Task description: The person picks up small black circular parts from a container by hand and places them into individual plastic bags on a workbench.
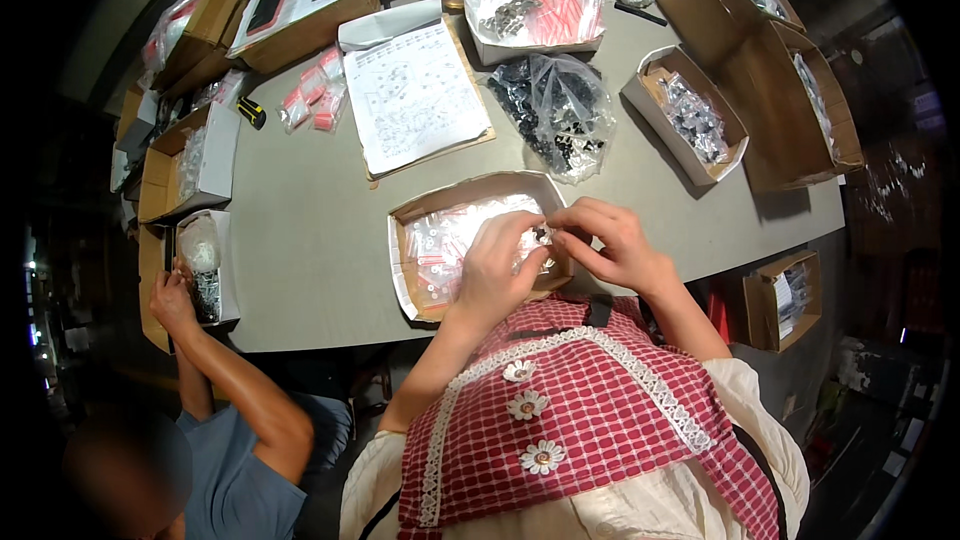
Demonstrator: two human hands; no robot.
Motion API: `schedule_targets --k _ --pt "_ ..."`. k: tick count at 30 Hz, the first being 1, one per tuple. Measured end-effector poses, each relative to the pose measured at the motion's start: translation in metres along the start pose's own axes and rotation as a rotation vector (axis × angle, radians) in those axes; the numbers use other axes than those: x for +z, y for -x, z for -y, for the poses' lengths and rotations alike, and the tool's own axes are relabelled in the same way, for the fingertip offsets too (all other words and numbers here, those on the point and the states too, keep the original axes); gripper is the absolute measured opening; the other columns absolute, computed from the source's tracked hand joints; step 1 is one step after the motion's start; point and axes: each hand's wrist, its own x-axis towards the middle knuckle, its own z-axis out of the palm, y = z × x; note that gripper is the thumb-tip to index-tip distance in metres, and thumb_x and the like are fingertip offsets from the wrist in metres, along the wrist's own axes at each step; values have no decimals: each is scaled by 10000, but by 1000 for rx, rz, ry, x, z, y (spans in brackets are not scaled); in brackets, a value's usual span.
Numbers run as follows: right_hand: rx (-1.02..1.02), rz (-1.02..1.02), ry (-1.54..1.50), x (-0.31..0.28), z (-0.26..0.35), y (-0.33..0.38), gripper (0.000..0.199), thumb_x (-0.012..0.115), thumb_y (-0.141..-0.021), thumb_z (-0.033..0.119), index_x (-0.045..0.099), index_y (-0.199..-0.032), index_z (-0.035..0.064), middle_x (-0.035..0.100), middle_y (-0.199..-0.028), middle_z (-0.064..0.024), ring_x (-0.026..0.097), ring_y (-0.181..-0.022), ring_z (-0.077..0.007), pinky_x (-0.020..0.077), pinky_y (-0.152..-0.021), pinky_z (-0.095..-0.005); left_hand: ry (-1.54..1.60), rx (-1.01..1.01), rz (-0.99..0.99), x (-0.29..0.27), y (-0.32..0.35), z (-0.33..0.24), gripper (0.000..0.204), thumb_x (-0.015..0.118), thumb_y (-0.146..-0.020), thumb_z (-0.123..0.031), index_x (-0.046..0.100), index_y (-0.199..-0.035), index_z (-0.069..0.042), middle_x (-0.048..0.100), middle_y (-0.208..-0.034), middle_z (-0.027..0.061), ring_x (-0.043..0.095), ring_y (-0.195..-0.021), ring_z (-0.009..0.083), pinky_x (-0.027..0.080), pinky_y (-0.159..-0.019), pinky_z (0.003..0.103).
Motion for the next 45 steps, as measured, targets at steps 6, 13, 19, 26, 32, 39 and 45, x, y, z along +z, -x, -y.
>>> schedule_targets --k 6,13,19,26,32,39,45 --pt "160 151 60 9 11 0 146 686 -892 148 705 -966 24 653 -862 -127 648 -734 -275 509 -668 -363 -77 72 8 -5 -2 -6 314 681 -755 -6 642 -1067 -14 659 -1044 155 634 -959 344 524 -797 404" --pt "273 55 -134 17 3 3 169 706 -898 132 680 -979 -14 655 -889 -103 640 -768 -174 510 -687 -303 -41 -2 -27 -5 3 -3 287 708 -782 -9 641 -1061 -12 681 -981 130 668 -882 302 534 -774 378" --pt "281 89 -119 14 6 -1 150 699 -903 117 685 -970 -17 666 -870 -90 647 -768 -146 520 -685 -275 29 -55 -54 -4 8 1 236 714 -822 9 650 -1048 -5 691 -965 126 694 -816 232 547 -722 328" --pt "456 29 -205 22 -1 4 160 688 -924 115 674 -970 -37 680 -838 -51 634 -762 -91 518 -669 -249 135 -126 -98 -4 10 1 120 692 -870 9 657 -984 11 701 -906 95 693 -796 172 546 -725 291" --pt "385 58 -248 15 7 0 135 691 -916 90 656 -973 -28 680 -847 -38 635 -788 -83 520 -706 -251 151 -135 -141 -7 9 -3 106 694 -873 14 653 -970 13 697 -900 78 679 -818 144 541 -752 277" --pt "482 56 -379 13 8 2 101 695 -903 58 649 -962 -9 672 -875 -31 635 -831 -88 512 -741 -254 491 -334 -96 -8 7 -4 134 665 -915 -4 631 -1042 23 682 -936 60 649 -861 115 515 -799 248" --pt "564 34 -706 15 -2 8 134 702 -897 43 647 -1012 3 665 -854 -17 628 -792 -78 496 -706 -226 669 -452 17 -14 7 -3 122 641 -940 -52 630 -1041 15 670 -894 36 624 -826 83 491 -754 216"
